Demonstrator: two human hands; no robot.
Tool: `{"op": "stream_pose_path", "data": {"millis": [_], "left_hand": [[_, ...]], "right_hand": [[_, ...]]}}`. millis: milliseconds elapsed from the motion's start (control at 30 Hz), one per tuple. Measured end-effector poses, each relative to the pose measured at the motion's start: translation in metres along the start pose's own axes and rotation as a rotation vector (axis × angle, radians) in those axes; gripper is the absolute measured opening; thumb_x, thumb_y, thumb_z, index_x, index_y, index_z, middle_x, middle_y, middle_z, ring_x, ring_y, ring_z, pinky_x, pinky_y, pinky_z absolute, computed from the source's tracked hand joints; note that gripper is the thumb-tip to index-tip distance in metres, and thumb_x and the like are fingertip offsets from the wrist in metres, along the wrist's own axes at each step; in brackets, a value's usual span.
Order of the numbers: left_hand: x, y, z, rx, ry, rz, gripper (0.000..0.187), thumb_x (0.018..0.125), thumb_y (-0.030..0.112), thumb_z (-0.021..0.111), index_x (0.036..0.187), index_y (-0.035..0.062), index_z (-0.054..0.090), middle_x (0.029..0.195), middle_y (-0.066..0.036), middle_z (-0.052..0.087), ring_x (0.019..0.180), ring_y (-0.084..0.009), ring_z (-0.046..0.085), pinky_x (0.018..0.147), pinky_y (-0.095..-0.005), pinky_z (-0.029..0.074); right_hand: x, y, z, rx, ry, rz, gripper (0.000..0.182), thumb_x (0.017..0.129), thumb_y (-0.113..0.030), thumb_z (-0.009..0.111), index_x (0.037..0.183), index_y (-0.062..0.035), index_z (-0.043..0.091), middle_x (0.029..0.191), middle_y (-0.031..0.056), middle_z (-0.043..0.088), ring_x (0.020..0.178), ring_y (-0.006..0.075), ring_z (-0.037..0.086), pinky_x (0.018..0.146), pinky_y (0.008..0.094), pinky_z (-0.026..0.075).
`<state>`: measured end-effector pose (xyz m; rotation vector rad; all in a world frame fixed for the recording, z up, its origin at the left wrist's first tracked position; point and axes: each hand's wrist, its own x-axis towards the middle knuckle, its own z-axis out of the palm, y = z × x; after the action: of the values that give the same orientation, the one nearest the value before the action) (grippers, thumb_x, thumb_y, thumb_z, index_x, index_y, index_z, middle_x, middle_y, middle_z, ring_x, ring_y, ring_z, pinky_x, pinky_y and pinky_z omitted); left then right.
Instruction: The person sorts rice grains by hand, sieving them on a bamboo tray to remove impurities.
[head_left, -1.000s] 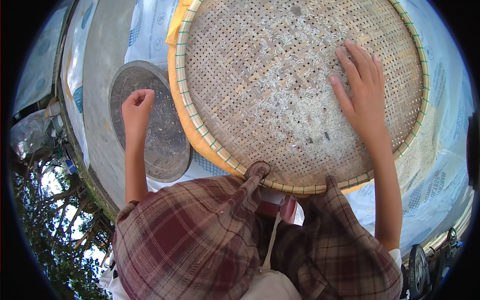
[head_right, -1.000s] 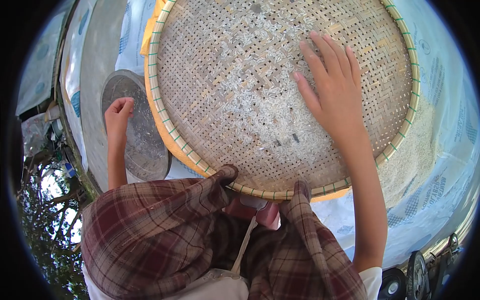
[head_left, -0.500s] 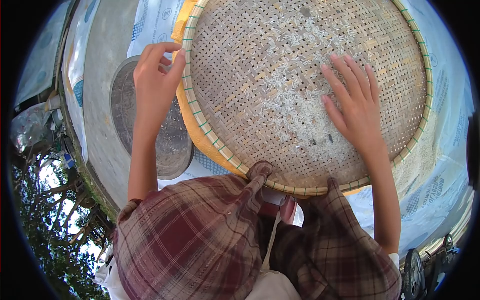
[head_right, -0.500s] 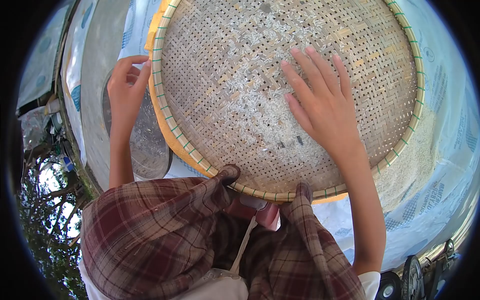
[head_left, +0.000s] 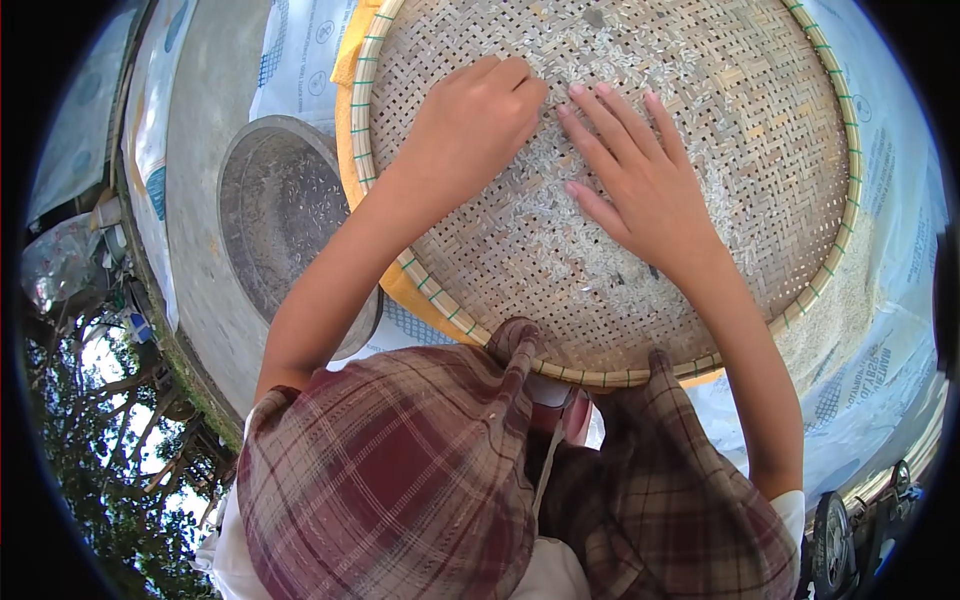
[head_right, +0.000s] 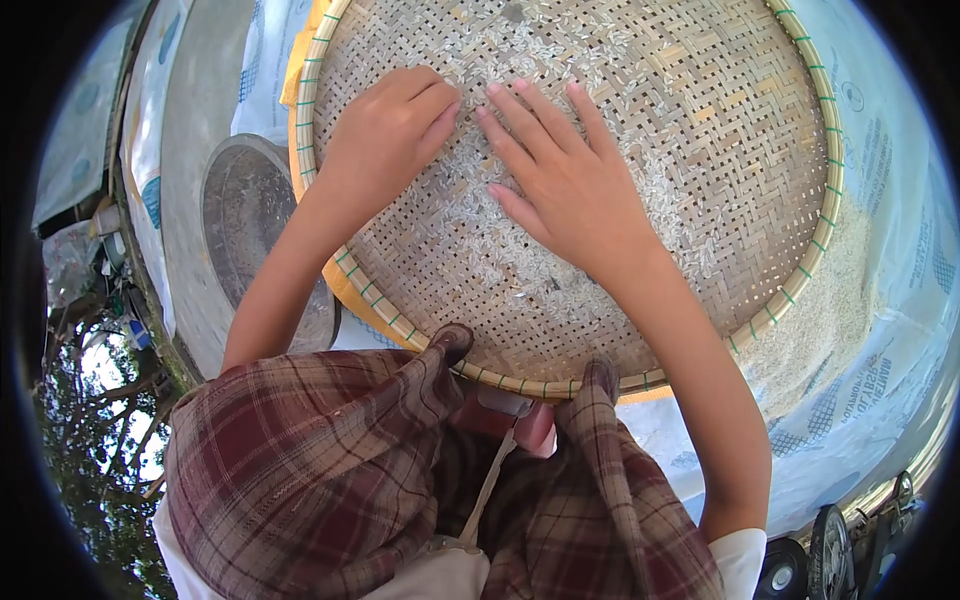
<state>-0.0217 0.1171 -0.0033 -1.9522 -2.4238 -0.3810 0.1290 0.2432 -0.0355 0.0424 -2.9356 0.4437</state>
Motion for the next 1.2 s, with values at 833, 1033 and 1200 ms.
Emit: {"op": "stream_pose_path", "data": {"millis": [833, 1033, 1200], "left_hand": [[-0.0035, 0.0005, 0.0062, -0.422, 0.034, -0.115, 0.009, 0.074, 0.003, 0.060, 0.083, 0.0013, 0.061, 0.075, -0.008, 0.058, 0.064, -0.0203, 0.058, 0.057, -0.0284, 0.047], [0.0015, 0.0046, 0.0102, -0.166, 0.058, 0.039, 0.008, 0.074, 0.003, 0.061, 0.079, -0.0001, 0.056, 0.075, -0.010, 0.056, 0.066, -0.0254, 0.057, 0.059, -0.0310, 0.047], [0.0003, 0.0023, 0.0027, -0.220, 0.042, -0.009, 0.009, 0.073, 0.004, 0.061, 0.078, -0.0007, 0.055, 0.074, -0.010, 0.056, 0.063, -0.0219, 0.058, 0.058, -0.0293, 0.047]], "right_hand": [[-0.0017, -0.0004, -0.0031, 0.054, 0.020, 0.044, 0.049, 0.082, -0.034, 0.054, 0.123, -0.0089, 0.045, 0.133, 0.0028, 0.040, 0.126, 0.0190, 0.032, 0.106, 0.0420, 0.020], [-0.0015, -0.0004, -0.0026, 0.046, 0.013, 0.050, 0.048, 0.082, -0.034, 0.054, 0.122, -0.0088, 0.045, 0.133, 0.0034, 0.040, 0.126, 0.0196, 0.032, 0.106, 0.0422, 0.020], [-0.0015, -0.0004, -0.0031, 0.047, 0.012, 0.043, 0.047, 0.083, -0.033, 0.053, 0.122, -0.0090, 0.045, 0.133, 0.0036, 0.040, 0.127, 0.0198, 0.032, 0.106, 0.0422, 0.020]]}}
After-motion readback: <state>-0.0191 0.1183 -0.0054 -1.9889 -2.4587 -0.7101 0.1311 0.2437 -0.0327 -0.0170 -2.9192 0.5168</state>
